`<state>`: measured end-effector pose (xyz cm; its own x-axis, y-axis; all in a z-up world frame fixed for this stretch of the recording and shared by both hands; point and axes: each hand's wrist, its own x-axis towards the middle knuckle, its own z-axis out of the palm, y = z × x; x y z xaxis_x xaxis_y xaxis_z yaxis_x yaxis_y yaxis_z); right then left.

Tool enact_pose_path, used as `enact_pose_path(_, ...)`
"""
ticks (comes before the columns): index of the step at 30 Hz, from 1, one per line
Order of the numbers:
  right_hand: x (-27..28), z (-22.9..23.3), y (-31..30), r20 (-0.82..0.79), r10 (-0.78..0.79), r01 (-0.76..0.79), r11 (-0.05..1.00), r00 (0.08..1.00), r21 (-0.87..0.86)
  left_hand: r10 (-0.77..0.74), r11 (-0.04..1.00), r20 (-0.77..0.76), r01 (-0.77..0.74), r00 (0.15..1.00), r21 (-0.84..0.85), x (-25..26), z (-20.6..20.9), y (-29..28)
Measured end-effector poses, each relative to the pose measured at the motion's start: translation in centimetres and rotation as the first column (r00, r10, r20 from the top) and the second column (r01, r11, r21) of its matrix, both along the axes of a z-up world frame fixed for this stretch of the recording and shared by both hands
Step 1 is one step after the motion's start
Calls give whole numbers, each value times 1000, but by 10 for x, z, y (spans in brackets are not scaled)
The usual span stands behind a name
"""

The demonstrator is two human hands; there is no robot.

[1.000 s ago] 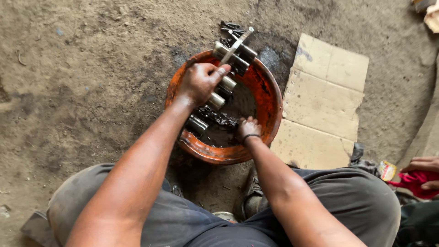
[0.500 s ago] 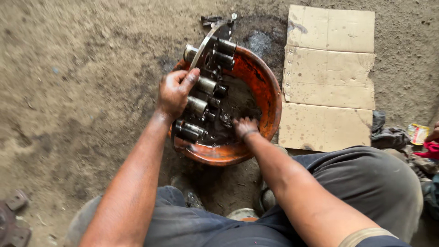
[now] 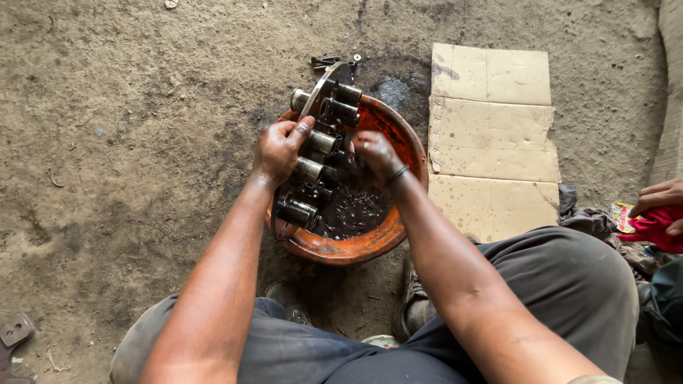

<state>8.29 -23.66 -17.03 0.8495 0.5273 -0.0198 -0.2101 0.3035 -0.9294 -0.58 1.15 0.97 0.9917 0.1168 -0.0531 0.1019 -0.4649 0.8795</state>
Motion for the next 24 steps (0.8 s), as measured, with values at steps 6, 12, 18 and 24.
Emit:
enact_pose_path(6, -26, 147, 36, 311, 24, 80, 946, 950, -316, 2, 998, 22, -3, 1000, 56, 9, -17, 2)
enact_pose_path(12, -62, 156, 71, 820, 161, 539, 682, 549, -495, -11, 1000, 43, 12, 999, -13, 9, -14, 3)
enact_pose_path(18, -37, 119, 74, 494, 168, 314, 590, 853, -744, 43, 993, -42, -38, 998, 109, 3, -5, 3)
enact_pose_path(24, -3, 79, 84, -23, 104, -102, 859, 994, -501, 50, 995, -44, -46, 998, 86, 0, -1, 0)
